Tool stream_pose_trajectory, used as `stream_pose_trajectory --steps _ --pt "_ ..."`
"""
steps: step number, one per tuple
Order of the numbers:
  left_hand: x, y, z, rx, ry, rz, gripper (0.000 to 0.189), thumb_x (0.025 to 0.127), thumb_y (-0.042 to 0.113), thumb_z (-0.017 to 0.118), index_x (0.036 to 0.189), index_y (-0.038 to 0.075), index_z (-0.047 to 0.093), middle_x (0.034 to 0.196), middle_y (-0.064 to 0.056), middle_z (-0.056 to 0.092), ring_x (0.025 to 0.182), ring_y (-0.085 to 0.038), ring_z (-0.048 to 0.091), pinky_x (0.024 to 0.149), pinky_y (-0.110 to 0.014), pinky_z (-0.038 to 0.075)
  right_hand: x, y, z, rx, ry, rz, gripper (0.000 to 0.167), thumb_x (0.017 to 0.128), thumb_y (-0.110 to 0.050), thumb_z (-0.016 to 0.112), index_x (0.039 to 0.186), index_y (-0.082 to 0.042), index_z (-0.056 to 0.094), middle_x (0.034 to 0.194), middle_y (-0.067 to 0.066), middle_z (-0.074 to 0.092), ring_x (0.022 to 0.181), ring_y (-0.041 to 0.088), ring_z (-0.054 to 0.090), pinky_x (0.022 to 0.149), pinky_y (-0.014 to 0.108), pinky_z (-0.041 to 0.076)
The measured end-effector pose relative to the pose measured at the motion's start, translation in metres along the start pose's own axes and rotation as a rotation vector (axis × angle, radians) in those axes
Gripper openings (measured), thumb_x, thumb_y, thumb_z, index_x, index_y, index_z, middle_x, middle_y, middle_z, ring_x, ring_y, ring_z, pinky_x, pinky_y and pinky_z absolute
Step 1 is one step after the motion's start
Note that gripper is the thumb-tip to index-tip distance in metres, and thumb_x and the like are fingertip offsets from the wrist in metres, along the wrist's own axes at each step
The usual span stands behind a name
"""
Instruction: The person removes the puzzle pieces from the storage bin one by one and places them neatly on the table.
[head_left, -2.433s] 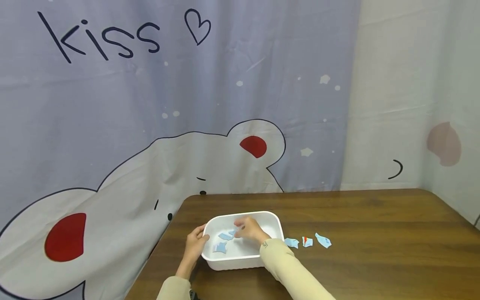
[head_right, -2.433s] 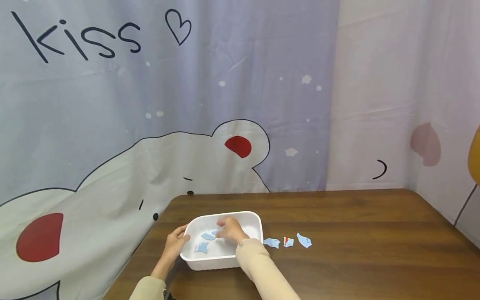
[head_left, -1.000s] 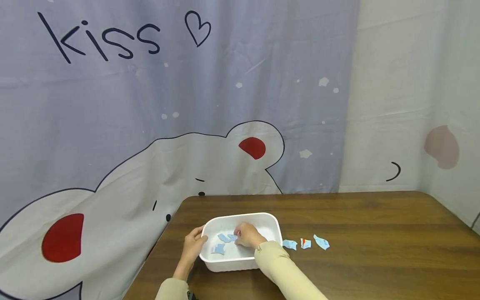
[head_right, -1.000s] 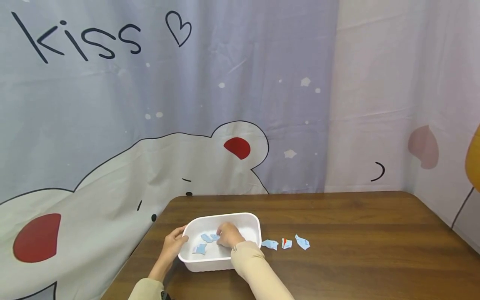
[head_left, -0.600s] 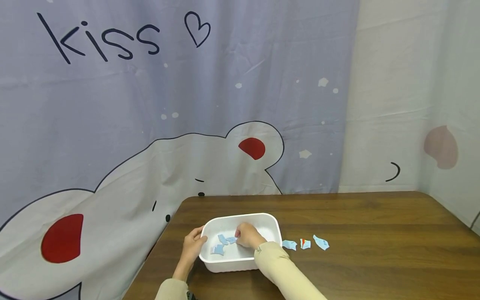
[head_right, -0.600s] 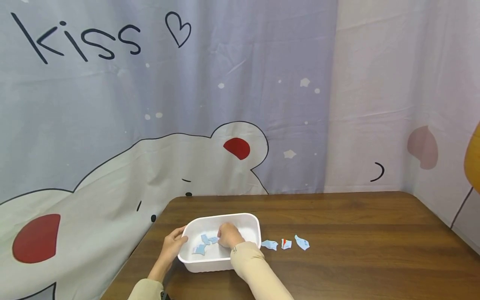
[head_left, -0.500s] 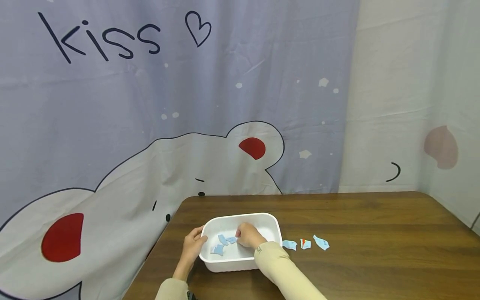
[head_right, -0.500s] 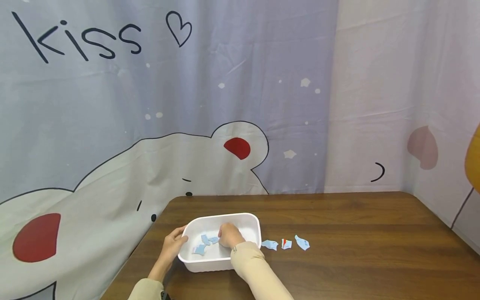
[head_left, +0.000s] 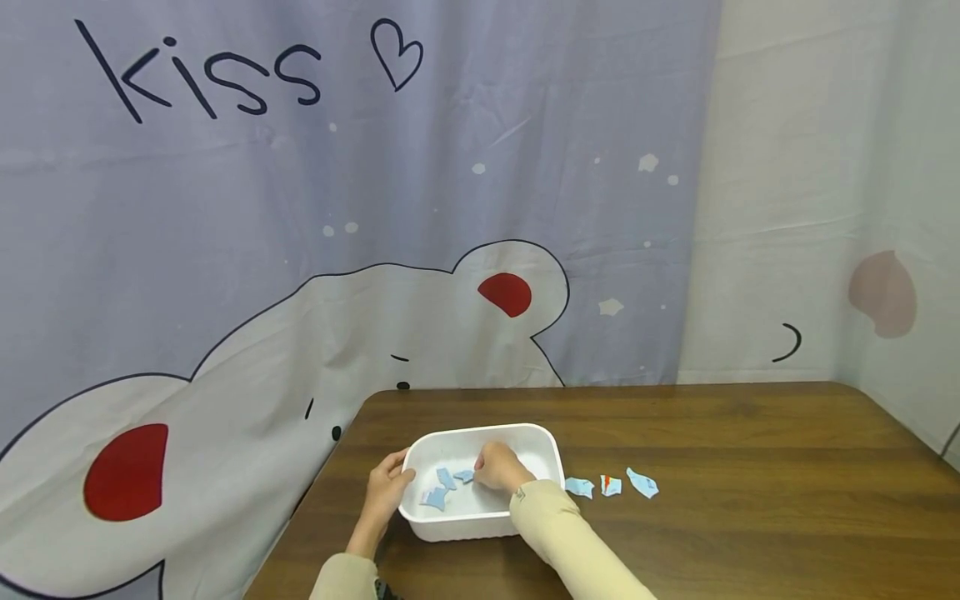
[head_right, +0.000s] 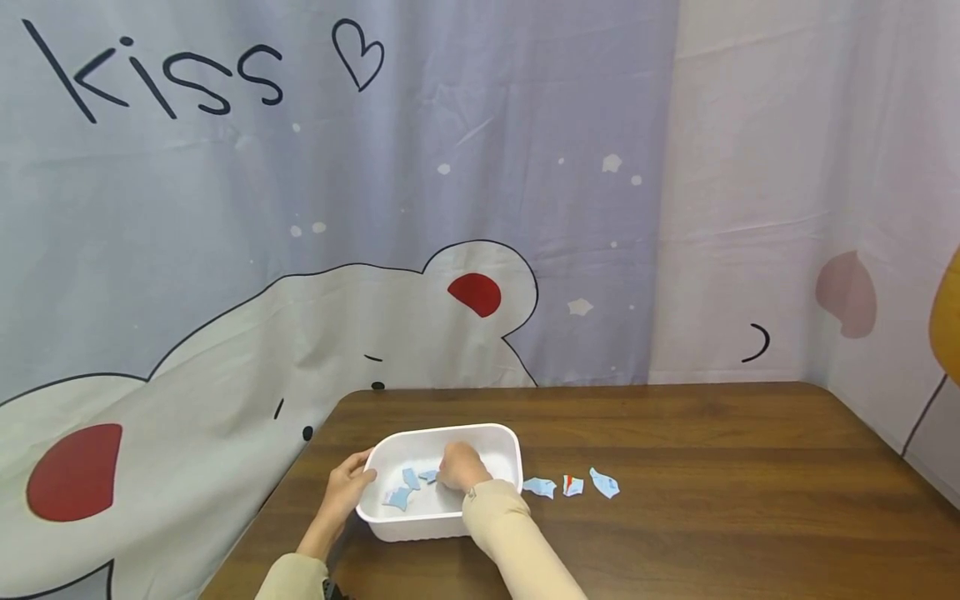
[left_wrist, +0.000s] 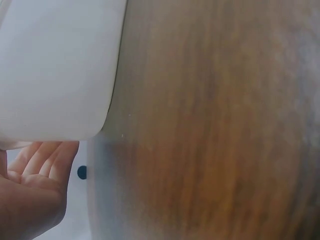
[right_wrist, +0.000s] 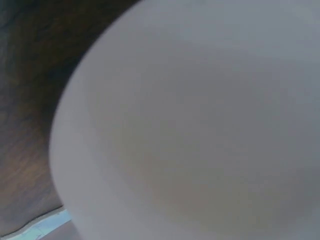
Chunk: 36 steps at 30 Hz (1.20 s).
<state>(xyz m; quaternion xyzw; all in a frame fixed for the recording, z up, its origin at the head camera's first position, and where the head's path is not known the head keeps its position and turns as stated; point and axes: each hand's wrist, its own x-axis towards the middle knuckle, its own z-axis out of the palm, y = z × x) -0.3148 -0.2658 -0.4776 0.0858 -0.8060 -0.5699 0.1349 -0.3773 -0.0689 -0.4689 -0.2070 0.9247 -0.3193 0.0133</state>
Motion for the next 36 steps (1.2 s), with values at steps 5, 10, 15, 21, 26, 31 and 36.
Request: stream_pose_trajectory --steps 5,10,15,21,26,31,36 --pt "0.0 0.001 0.0 0.007 -0.001 0.001 0.046 0.088 0.002 0.055 0.132 -0.008 0.052 0.122 -0.035 0.061 0.103 -0.035 0.068 0.079 -0.04 0.059 -0.001 -0.002 -0.004 0.055 0.002 0.008 0.004 0.073 -0.003 0.072 0.072 -0.001 0.068 0.068 0.005 0.062 0.062 0.012 0.049 0.058 0.021 0.042" --pt "0.0 0.002 0.0 0.012 0.003 -0.008 0.046 0.088 0.003 0.055 0.132 -0.008 0.053 0.122 -0.034 0.061 0.103 -0.036 0.068 0.078 -0.04 0.059 -0.001 -0.001 -0.009 0.114 0.002 -0.01 0.003 0.072 -0.001 0.071 0.074 0.001 0.069 0.069 0.006 0.065 0.064 0.012 0.051 0.06 0.021 0.045" --pt "-0.001 0.003 0.001 0.008 0.008 -0.006 0.044 0.088 0.002 0.054 0.131 -0.008 0.054 0.121 -0.034 0.062 0.101 -0.034 0.068 0.078 -0.038 0.058 0.0 0.0 -0.018 0.119 0.003 -0.043 0.007 0.073 -0.003 0.07 0.079 0.001 0.072 0.078 0.01 0.071 0.07 0.013 0.055 0.068 0.024 0.05" --pt "0.0 0.003 0.001 0.011 0.003 -0.002 0.044 0.087 0.002 0.054 0.13 -0.007 0.055 0.121 -0.034 0.062 0.102 -0.034 0.068 0.078 -0.038 0.058 -0.004 -0.001 -0.033 0.172 -0.015 -0.059 0.011 0.076 -0.001 0.068 0.085 0.003 0.072 0.082 0.011 0.071 0.071 0.013 0.055 0.064 0.023 0.048" --pt "0.001 0.001 0.002 0.023 0.016 -0.002 0.043 0.087 0.002 0.054 0.129 -0.007 0.056 0.12 -0.033 0.063 0.101 -0.033 0.068 0.075 -0.035 0.058 -0.01 -0.005 -0.05 0.258 -0.016 -0.108 0.012 0.078 -0.001 0.069 0.088 0.005 0.071 0.081 0.011 0.07 0.069 0.01 0.054 0.062 0.019 0.046" --pt "0.002 0.001 0.003 0.018 0.012 0.004 0.043 0.088 0.002 0.054 0.13 -0.007 0.056 0.119 -0.033 0.063 0.099 -0.033 0.069 0.075 -0.035 0.059 -0.015 0.001 -0.072 0.312 0.017 -0.124 0.013 0.082 -0.003 0.069 0.092 0.004 0.071 0.085 0.011 0.071 0.074 0.01 0.058 0.066 0.02 0.05" --pt "0.002 0.003 0.003 0.023 0.013 0.009 0.043 0.088 0.002 0.055 0.129 -0.008 0.056 0.119 -0.034 0.063 0.099 -0.033 0.069 0.075 -0.037 0.059 -0.027 0.024 -0.095 0.331 0.072 -0.113 0.017 0.082 -0.006 0.067 0.096 0.004 0.071 0.089 0.011 0.07 0.079 0.012 0.06 0.07 0.022 0.05"
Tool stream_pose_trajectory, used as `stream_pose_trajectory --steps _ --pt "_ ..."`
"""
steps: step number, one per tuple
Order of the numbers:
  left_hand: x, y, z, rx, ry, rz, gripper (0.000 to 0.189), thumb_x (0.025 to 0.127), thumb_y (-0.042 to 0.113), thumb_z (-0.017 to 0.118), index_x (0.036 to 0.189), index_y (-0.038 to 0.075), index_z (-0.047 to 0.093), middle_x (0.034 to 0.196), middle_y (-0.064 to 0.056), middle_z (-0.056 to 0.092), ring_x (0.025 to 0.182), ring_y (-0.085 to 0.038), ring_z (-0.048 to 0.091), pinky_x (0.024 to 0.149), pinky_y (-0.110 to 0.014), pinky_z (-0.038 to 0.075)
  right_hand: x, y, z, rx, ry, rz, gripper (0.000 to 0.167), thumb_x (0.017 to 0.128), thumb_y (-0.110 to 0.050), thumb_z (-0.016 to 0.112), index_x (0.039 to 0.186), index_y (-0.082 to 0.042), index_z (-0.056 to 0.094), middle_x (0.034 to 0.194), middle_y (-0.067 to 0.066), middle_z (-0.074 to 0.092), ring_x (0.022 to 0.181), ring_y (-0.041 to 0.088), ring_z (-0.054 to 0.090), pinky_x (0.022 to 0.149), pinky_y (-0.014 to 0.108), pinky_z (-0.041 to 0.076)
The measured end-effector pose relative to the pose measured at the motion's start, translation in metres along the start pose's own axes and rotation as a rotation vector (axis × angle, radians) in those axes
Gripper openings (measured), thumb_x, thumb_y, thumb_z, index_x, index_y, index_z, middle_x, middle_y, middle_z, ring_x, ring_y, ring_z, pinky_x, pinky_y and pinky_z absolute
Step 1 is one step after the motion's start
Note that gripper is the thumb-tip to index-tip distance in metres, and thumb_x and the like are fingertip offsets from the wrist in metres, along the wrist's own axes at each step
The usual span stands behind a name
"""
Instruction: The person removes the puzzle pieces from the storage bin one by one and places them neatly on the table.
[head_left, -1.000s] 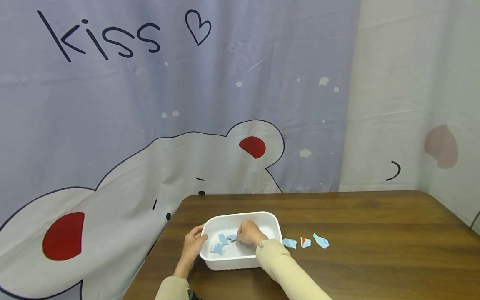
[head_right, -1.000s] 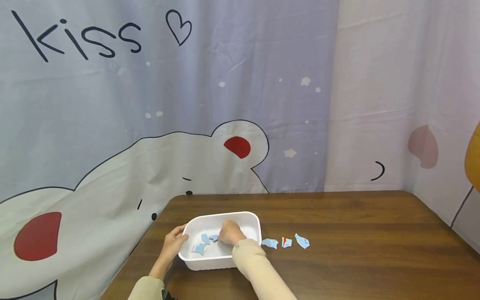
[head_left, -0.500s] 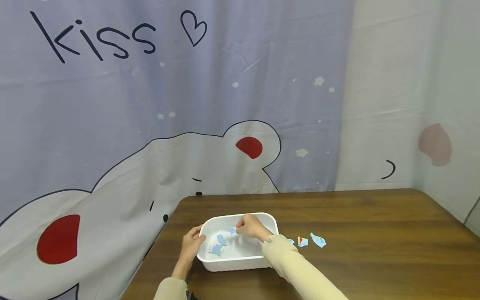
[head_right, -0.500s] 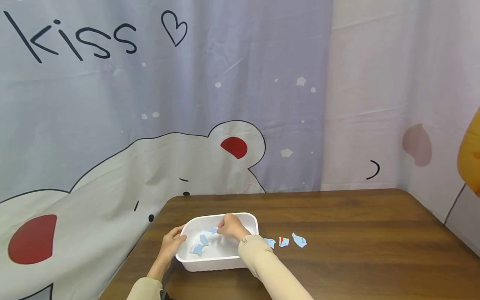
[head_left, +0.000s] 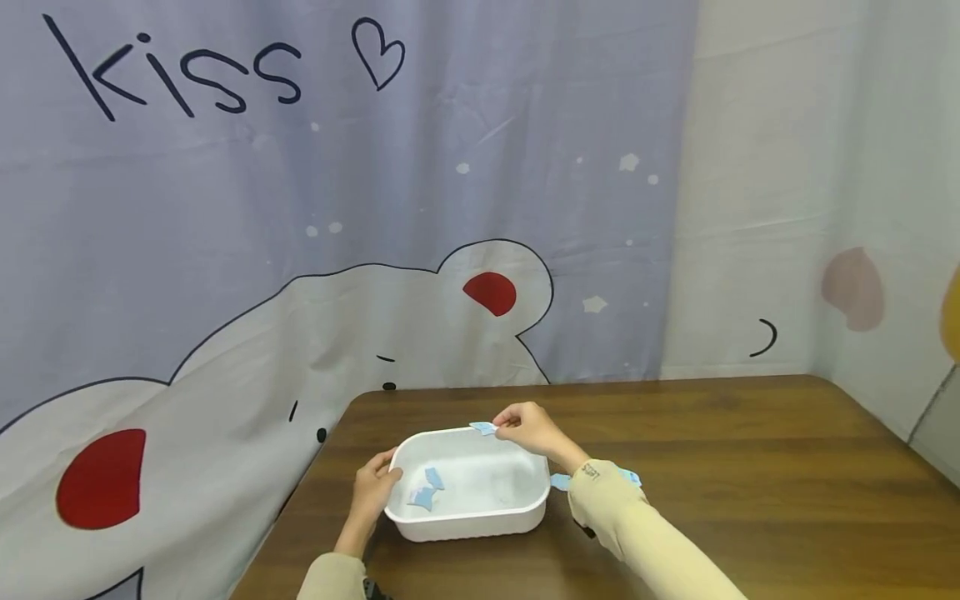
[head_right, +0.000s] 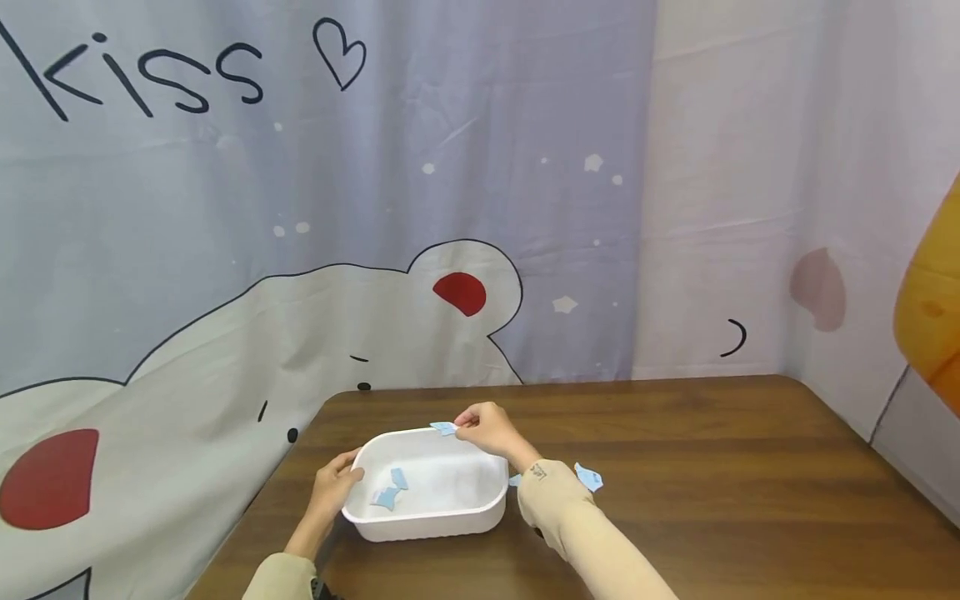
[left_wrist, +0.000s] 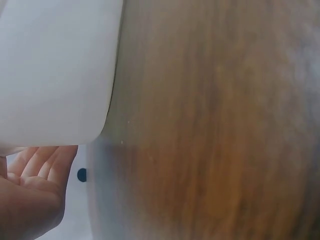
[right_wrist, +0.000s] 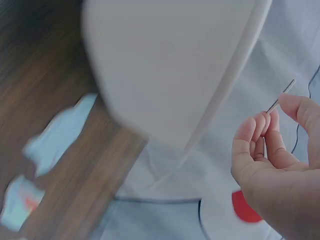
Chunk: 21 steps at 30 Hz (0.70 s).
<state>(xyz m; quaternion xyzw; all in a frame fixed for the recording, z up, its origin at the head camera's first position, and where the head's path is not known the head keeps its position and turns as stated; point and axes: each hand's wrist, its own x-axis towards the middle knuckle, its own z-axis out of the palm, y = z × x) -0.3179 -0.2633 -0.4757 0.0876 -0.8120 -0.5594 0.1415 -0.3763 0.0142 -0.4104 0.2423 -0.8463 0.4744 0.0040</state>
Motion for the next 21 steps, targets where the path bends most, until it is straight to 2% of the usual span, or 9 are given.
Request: stream_pose_trajectory --steps 7,11,21 --pt "0.001 0.001 -0.003 0.023 0.02 -0.002 0.042 0.088 0.002 0.055 0.128 -0.007 0.058 0.119 -0.032 0.063 0.102 -0.035 0.069 0.077 -0.036 0.059 -0.02 0.023 -0.043 0.005 0.032 0.003 0.022 0.083 -0.009 0.066 0.1 0.006 0.069 0.09 0.013 0.07 0.08 0.011 0.06 0.069 0.02 0.049" --pt "0.001 0.0 -0.001 0.026 0.009 -0.01 0.042 0.088 0.003 0.055 0.129 -0.006 0.058 0.12 -0.032 0.063 0.102 -0.032 0.068 0.077 -0.036 0.058 -0.035 0.037 -0.068 0.005 0.06 0.029 0.022 0.086 -0.009 0.065 0.102 0.006 0.067 0.093 0.015 0.069 0.083 0.013 0.061 0.071 0.025 0.052" --pt "-0.001 0.0 0.0 0.019 0.002 -0.014 0.042 0.089 0.003 0.054 0.13 -0.006 0.057 0.12 -0.032 0.063 0.103 -0.034 0.068 0.079 -0.037 0.059 -0.076 0.076 -0.115 -0.106 0.109 0.089 0.023 0.084 -0.009 0.066 0.1 0.008 0.067 0.088 0.013 0.07 0.079 0.013 0.06 0.066 0.019 0.048"
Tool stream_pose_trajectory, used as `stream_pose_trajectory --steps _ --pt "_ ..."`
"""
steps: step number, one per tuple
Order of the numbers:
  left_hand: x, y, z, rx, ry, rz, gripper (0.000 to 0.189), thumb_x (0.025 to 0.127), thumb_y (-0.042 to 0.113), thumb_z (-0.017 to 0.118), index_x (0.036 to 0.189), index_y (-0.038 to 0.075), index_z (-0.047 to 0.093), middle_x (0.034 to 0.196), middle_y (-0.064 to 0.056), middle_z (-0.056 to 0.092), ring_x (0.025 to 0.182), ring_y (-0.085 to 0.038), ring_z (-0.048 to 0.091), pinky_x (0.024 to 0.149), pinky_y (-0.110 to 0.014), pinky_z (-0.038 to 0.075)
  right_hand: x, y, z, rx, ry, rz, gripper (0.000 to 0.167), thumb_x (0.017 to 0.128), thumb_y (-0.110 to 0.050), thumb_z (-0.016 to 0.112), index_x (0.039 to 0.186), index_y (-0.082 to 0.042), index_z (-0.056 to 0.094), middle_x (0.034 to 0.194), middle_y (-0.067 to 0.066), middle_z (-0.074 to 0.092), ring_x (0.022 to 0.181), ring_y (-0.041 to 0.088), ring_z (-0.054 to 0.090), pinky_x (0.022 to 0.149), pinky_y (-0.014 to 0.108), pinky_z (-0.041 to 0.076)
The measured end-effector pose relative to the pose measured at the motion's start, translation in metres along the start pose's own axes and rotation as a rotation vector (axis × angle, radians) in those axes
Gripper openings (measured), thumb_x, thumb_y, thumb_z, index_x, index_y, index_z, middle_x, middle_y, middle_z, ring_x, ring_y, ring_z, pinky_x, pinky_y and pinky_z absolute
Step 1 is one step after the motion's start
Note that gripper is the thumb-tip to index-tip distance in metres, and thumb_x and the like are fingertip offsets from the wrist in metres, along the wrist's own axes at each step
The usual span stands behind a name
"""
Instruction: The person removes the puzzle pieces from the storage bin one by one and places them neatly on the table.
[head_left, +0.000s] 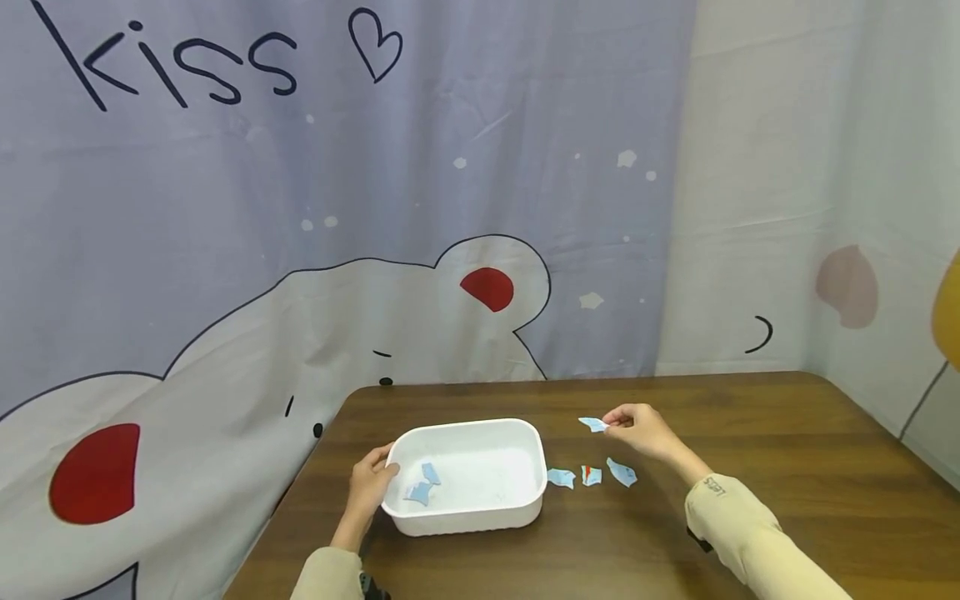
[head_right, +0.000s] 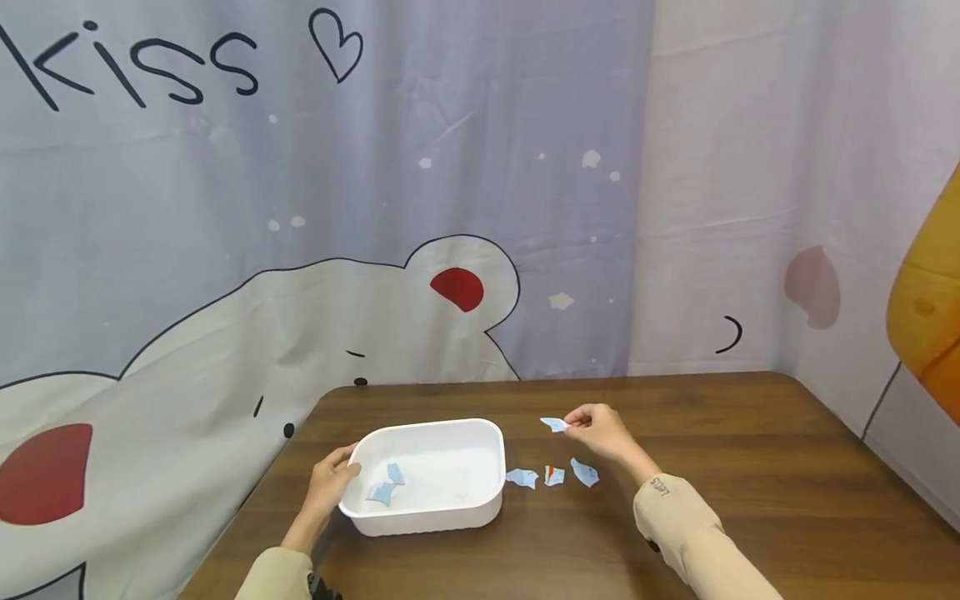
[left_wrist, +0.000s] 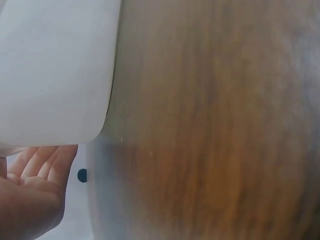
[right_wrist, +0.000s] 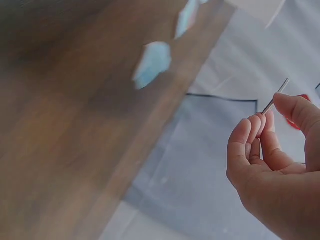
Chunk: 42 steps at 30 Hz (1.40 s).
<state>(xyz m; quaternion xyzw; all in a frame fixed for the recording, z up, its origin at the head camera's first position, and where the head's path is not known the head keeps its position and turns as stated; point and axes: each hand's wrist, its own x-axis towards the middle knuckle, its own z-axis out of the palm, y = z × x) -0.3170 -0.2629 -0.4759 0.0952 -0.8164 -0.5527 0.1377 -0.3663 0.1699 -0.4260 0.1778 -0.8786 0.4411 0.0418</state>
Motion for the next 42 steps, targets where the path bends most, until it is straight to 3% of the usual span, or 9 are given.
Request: stream_pose_trajectory --steps 10,19,42 --pt "0.003 0.0 0.005 -0.012 -0.011 0.01 0.042 0.087 0.002 0.055 0.129 -0.006 0.057 0.12 -0.033 0.063 0.101 -0.033 0.069 0.078 -0.037 0.059 -0.032 0.033 -0.028 -0.111 -0.015 0.063 0.02 0.083 -0.009 0.066 0.095 0.008 0.068 0.084 0.009 0.069 0.077 0.013 0.059 0.064 0.02 0.048" --pt "0.003 0.003 0.004 -0.007 -0.009 0.017 0.042 0.088 0.002 0.056 0.129 -0.006 0.057 0.12 -0.032 0.063 0.103 -0.033 0.068 0.079 -0.037 0.059 -0.051 0.05 -0.038 -0.139 -0.065 0.101 0.019 0.083 -0.006 0.066 0.094 0.009 0.067 0.083 0.008 0.067 0.075 0.013 0.056 0.062 0.019 0.046" --pt "0.002 -0.001 -0.002 -0.005 -0.011 0.011 0.044 0.087 0.002 0.056 0.129 -0.008 0.056 0.118 -0.034 0.063 0.097 -0.034 0.07 0.076 -0.038 0.059 -0.057 0.069 -0.038 -0.234 -0.05 0.138 0.015 0.076 -0.004 0.067 0.085 0.007 0.068 0.076 0.005 0.066 0.07 0.014 0.052 0.059 0.022 0.04"
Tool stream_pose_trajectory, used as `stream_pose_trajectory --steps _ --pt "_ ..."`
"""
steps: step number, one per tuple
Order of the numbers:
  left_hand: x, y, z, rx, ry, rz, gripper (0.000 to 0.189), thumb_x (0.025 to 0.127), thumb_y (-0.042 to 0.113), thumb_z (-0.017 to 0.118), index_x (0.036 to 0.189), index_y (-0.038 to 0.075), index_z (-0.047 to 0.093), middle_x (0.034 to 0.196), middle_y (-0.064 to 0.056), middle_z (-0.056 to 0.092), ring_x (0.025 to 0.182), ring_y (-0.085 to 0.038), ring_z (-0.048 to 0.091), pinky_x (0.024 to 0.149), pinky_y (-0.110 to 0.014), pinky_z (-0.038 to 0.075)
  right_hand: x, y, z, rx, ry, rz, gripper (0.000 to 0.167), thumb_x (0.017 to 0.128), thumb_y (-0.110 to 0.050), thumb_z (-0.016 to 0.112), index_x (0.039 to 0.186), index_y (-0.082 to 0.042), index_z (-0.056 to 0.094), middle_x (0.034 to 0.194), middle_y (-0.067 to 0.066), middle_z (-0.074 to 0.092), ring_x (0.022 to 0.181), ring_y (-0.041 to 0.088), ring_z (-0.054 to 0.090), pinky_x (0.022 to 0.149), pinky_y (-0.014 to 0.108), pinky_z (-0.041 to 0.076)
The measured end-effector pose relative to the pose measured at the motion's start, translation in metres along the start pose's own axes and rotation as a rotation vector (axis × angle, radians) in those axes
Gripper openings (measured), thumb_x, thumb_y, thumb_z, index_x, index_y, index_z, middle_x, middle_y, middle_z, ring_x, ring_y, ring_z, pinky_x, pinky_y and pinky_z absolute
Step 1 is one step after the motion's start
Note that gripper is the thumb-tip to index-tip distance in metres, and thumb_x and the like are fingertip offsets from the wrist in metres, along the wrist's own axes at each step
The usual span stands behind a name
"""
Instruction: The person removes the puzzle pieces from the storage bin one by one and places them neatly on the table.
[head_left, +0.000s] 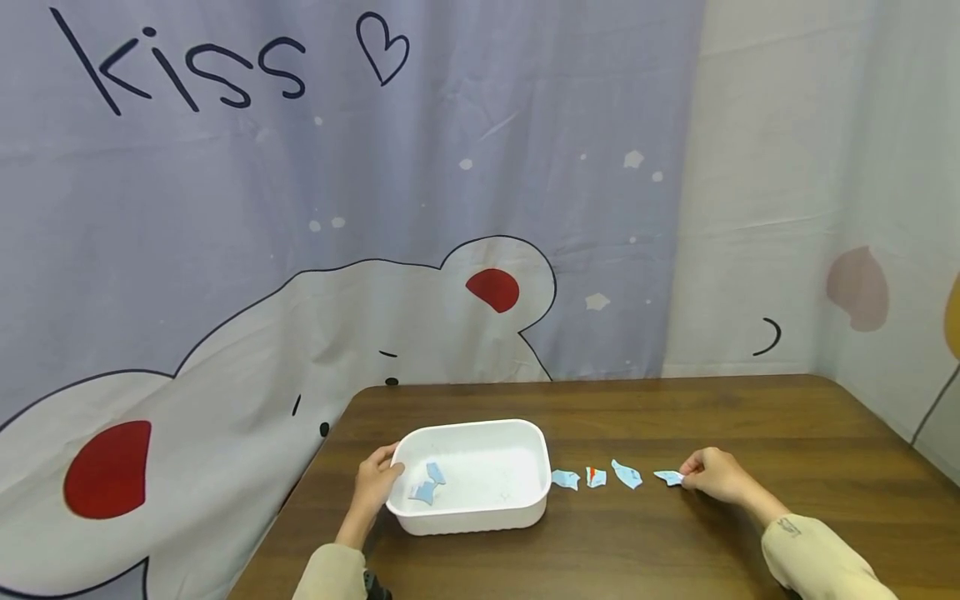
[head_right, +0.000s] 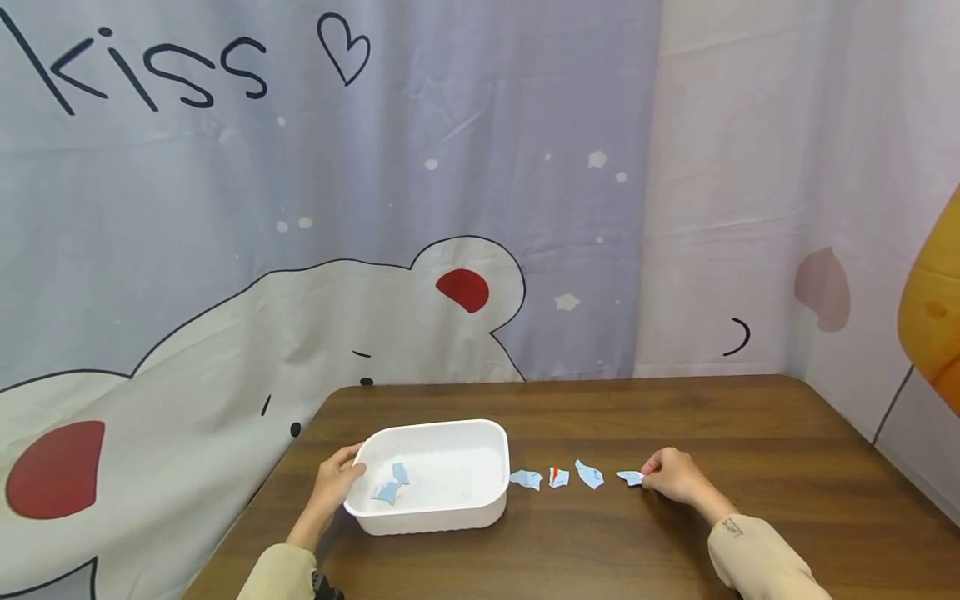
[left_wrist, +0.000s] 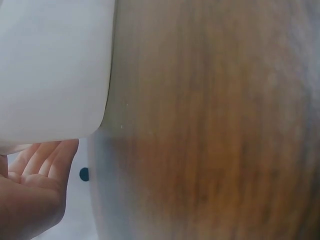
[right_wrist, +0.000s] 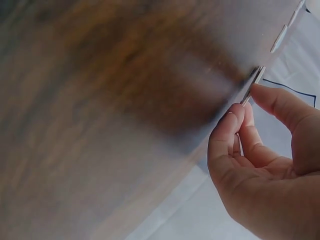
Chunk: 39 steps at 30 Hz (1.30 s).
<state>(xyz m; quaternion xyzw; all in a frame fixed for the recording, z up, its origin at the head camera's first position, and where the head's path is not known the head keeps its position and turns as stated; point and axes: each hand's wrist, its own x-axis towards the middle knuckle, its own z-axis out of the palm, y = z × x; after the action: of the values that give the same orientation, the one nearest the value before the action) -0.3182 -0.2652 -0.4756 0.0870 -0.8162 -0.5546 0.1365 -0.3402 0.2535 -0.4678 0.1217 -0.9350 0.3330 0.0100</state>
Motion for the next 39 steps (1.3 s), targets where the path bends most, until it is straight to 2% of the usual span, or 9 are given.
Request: stream_pose_trajectory --steps 5,13,18,27,34,39 --pt "-0.001 -0.001 0.001 -0.007 0.004 0.006 0.043 0.087 0.0 0.055 0.129 -0.009 0.055 0.118 -0.035 0.063 0.096 -0.034 0.07 0.075 -0.037 0.059 0.0 0.001 0.002 0.007 -0.011 -0.003 0.014 0.076 -0.003 0.068 0.085 0.008 0.068 0.074 0.004 0.065 0.067 0.014 0.051 0.057 0.022 0.039" --pt "-0.002 0.001 0.0 0.006 0.004 0.001 0.043 0.087 0.001 0.054 0.13 -0.008 0.055 0.12 -0.034 0.062 0.099 -0.035 0.069 0.078 -0.038 0.059 0.001 0.001 0.004 -0.026 0.016 -0.045 0.01 0.075 -0.005 0.071 0.08 0.004 0.067 0.073 0.003 0.065 0.067 0.01 0.051 0.059 0.022 0.04" --pt "-0.002 0.004 -0.001 0.019 -0.001 0.006 0.044 0.088 0.002 0.055 0.131 -0.008 0.055 0.121 -0.034 0.061 0.103 -0.039 0.068 0.08 -0.041 0.059 0.002 0.002 0.005 -0.029 0.015 -0.037 0.01 0.075 -0.006 0.071 0.08 0.003 0.067 0.074 0.003 0.065 0.068 0.012 0.051 0.06 0.023 0.039" --pt "-0.002 0.002 0.0 0.007 -0.009 0.006 0.043 0.088 0.002 0.055 0.13 -0.008 0.055 0.12 -0.035 0.061 0.103 -0.04 0.068 0.079 -0.04 0.059 0.0 0.005 0.004 -0.017 0.004 -0.035 0.016 0.079 -0.012 0.072 0.084 0.003 0.067 0.077 0.003 0.067 0.071 0.012 0.053 0.062 0.023 0.042" --pt "-0.002 0.002 0.0 -0.004 -0.001 0.002 0.043 0.087 0.001 0.054 0.13 -0.008 0.055 0.12 -0.034 0.062 0.1 -0.037 0.069 0.077 -0.038 0.059 -0.001 -0.01 0.005 0.013 0.0 -0.033 0.026 0.085 -0.017 0.07 0.095 0.007 0.065 0.084 0.007 0.068 0.075 0.013 0.058 0.063 0.023 0.046" --pt "0.0 0.001 0.001 0.001 -0.001 0.003 0.043 0.088 0.001 0.055 0.13 -0.008 0.055 0.119 -0.034 0.062 0.1 -0.036 0.069 0.077 -0.039 0.059 0.006 -0.037 0.01 0.0 0.043 -0.1 0.024 0.085 -0.016 0.07 0.095 0.005 0.066 0.084 0.007 0.068 0.076 0.013 0.058 0.064 0.023 0.047"
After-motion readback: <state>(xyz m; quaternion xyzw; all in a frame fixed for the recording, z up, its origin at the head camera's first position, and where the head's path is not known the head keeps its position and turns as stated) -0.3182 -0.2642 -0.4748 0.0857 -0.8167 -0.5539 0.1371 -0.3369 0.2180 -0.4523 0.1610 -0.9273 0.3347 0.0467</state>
